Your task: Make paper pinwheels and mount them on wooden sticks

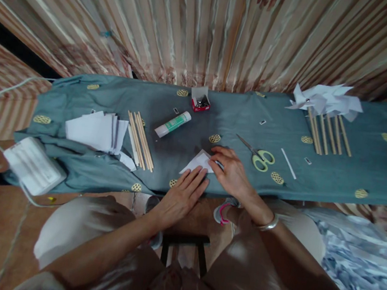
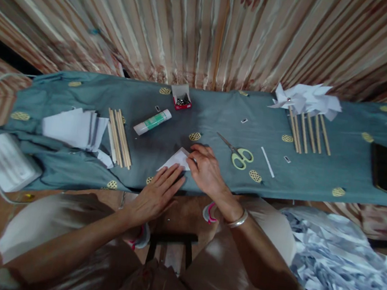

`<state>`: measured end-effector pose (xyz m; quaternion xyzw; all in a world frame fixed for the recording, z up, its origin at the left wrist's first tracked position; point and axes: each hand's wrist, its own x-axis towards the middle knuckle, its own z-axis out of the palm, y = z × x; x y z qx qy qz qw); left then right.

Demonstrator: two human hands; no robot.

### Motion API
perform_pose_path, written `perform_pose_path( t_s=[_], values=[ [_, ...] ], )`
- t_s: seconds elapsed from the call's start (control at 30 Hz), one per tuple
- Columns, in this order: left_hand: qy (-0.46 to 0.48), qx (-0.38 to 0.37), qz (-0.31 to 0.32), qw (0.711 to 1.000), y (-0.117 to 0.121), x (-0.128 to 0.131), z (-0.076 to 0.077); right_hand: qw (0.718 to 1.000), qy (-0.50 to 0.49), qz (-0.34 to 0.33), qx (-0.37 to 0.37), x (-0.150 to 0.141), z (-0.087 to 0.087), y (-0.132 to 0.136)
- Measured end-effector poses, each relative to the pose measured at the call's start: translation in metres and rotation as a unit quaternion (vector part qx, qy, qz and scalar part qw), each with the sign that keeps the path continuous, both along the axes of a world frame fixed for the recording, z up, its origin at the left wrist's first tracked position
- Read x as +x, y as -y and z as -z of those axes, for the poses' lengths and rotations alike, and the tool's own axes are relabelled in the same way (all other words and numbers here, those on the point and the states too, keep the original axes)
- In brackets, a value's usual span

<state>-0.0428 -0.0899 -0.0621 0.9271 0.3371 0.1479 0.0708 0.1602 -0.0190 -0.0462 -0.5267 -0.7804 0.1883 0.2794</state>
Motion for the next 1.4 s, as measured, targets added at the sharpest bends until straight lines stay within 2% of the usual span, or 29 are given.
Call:
perform_pose_path(
  t_s=[0.77,1.17,1.4],
  values=[
    [-0.014,0.004,-0.013,1.000,-0.0081,0.0001,-0.0024,0.999,0.011,0.024,0.042,-0.0065,0.0051,-0.0031],
    [-0.021,0.006,-0.012,1.000,-0.0088,-0.0001,0.0005,0.999,0.014,0.028,0.025,-0.0092,0.0053,-0.0031],
    [-0.036,0.007,-0.016,0.999,-0.0091,0.0011,-0.0023,0.998,0.026,0.027,0.050,-0.0095,0.0068,-0.0041]
  ],
)
